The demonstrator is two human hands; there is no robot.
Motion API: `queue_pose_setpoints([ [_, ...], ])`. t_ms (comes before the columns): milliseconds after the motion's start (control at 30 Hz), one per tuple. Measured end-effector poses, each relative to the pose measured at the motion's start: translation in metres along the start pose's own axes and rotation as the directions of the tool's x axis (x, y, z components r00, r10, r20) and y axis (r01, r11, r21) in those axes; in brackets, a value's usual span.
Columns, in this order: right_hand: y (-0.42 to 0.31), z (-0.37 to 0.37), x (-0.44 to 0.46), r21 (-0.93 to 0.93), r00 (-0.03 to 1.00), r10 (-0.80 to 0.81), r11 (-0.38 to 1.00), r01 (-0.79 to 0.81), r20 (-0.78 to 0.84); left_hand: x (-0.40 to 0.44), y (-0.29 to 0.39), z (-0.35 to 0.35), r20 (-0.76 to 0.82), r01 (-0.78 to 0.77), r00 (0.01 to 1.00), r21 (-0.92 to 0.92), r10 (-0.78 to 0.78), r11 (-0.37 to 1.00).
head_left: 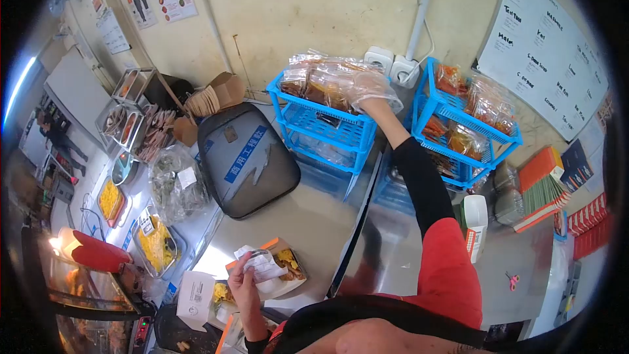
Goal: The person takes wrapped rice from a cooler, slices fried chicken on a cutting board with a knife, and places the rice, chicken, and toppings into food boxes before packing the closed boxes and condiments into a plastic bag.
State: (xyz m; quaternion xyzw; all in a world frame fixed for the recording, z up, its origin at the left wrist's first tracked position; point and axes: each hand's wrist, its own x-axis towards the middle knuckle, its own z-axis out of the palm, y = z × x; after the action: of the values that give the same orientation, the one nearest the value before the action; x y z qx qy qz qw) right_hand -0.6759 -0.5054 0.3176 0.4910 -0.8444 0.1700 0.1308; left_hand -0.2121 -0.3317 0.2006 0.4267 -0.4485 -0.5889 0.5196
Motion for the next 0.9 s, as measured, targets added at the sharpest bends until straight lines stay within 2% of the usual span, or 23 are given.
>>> queue_pose_setpoints([
  [33, -0.004, 0.004, 0.003, -0.046, 0.999, 0.038, 0.998, -0.040, -0.034, -0.002, 0.002, -0.002, -0.005, -0.007, 1.000, 0.002, 0.007, 1.000],
  [167, -0.008, -0.010, 0.002, -0.036, 0.996, 0.086, 0.996, -0.087, -0.026, -0.005, 0.000, -0.010, -0.056, 0.028, 0.998, -0.085, -0.033, 0.996],
  [233, -0.005, -0.014, -0.002, -0.013, 0.998, 0.005, 1.000, -0.004, 0.062, -0.005, -0.004, -0.015, -0.072, 0.034, 0.996, -0.134, -0.044, 0.990],
  [300, -0.002, -0.008, -0.004, 0.008, 0.998, -0.017, 1.000, 0.017, 0.052, -0.003, -0.004, -0.020, -0.042, 0.092, 0.994, -0.109, -0.097, 0.990],
  [467, 0.004, 0.004, 0.005, 0.055, 0.995, -0.091, 0.995, 0.088, 0.043, -0.001, -0.004, -0.013, -0.019, 0.057, 0.998, -0.101, -0.059, 0.993],
  [533, 0.025, 0.038, 0.023, 0.189, 0.989, -0.139, 0.974, 0.129, 0.040, -0.001, -0.006, -0.012, -0.006, 0.034, 0.999, -0.129, -0.036, 0.991],
  [767, 0.046, 0.047, 0.029, 0.311, 0.991, -0.130, 0.941, 0.130, -0.023, 0.001, -0.008, -0.011, 0.042, 0.030, 0.999, -0.103, -0.026, 0.994],
  [800, 0.050, 0.044, 0.028, 0.619, 0.988, -0.100, 0.771, 0.150, -0.114, 0.002, -0.008, -0.011, 0.033, 0.039, 0.999, -0.123, -0.035, 0.992],
  [867, 0.052, 0.026, 0.023, 0.845, 0.982, -0.036, 0.504, 0.178, -0.185, 0.002, -0.003, -0.007, 0.033, 0.057, 0.998, -0.121, -0.053, 0.991],
  [900, 0.050, -0.003, 0.015, 0.850, 0.977, -0.051, 0.486, 0.203, -0.205, 0.002, -0.001, -0.006, 0.033, 0.074, 0.997, -0.120, -0.070, 0.990],
])
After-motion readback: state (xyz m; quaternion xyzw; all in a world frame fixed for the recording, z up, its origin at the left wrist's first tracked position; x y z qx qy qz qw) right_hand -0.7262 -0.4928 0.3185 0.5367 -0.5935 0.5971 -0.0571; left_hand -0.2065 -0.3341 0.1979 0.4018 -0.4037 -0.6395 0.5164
